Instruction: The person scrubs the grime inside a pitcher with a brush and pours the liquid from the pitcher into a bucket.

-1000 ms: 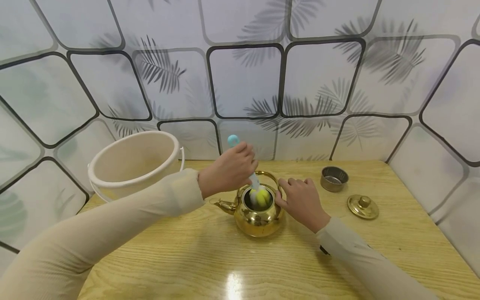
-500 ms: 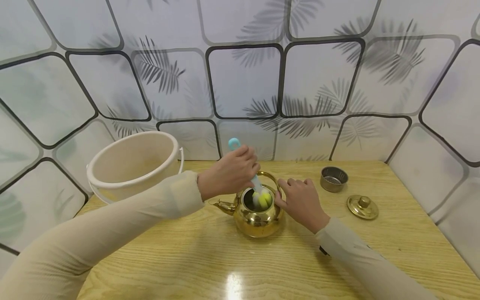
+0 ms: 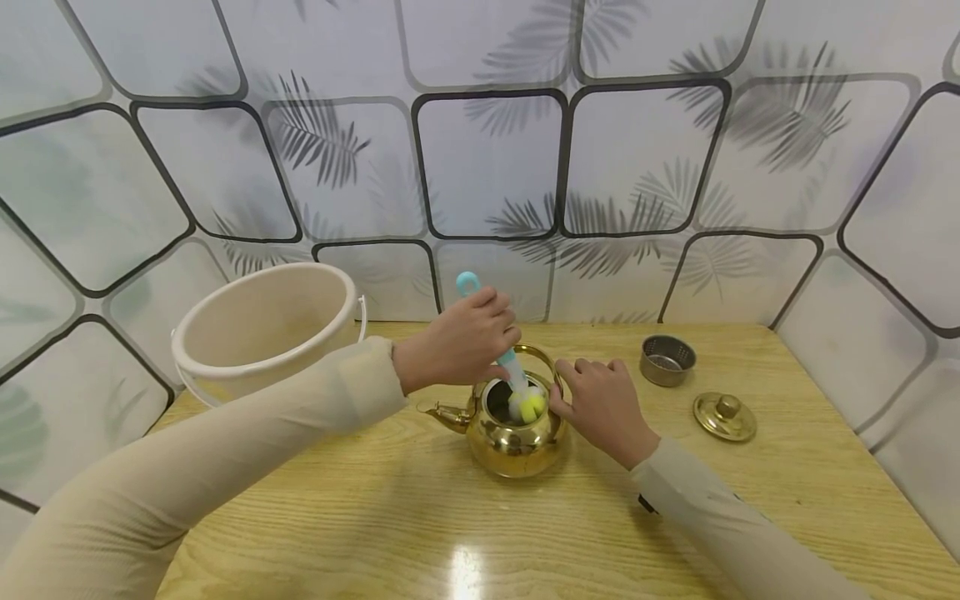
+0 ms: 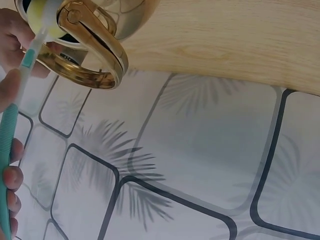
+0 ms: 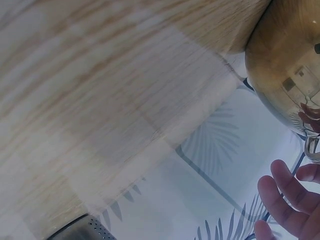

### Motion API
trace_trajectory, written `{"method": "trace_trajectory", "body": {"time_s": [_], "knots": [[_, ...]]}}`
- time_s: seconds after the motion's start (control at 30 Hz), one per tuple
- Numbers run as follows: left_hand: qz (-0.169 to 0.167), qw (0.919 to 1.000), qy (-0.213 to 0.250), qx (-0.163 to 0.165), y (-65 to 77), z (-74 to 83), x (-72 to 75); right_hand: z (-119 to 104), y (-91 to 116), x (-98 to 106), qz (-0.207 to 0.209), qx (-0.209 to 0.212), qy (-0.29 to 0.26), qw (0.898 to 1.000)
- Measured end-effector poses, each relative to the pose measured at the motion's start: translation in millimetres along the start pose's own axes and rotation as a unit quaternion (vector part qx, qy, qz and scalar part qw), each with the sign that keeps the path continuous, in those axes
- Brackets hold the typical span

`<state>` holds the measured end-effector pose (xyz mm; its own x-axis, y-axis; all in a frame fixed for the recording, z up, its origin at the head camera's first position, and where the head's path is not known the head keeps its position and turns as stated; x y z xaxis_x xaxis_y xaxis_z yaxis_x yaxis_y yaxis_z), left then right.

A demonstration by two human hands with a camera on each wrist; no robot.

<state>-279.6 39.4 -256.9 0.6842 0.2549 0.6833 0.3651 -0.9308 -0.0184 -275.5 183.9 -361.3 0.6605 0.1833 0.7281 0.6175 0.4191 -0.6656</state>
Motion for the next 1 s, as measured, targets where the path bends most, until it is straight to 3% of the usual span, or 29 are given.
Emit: {"method": "trace_trajectory", "body": {"time_s": [0.43, 0.7, 1.0], "knots": [[-0.013, 0.9982, 0.049, -0.034, -5.3, -11.6, -2.7, 2, -3, -1, 0.002, -0.001, -0.003, 1.0], [-0.013, 0.9967, 0.028, -0.076, -12.8, -12.4, 3.4, 2, -2, 1, 0.003, 0.002, 0.0, 1.0], [-0.039, 0.9922, -0.003, -0.119, -18.6, -8.7, 4.0, 0, 1, 0, -0.005, -0.002, 0.001, 1.0]]}}
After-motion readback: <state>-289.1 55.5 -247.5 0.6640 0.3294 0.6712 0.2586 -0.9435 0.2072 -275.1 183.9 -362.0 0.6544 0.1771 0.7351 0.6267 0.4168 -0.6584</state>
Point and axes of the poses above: each hand's wrist, its own y-axis away from the middle knuckle, its own x-axis out of the back of the hand, z = x × y, the point moved 5 cm from there along -y, towards the middle knuckle, and after that the axes turned 4 degrees about -x, right-handed, at the moved point
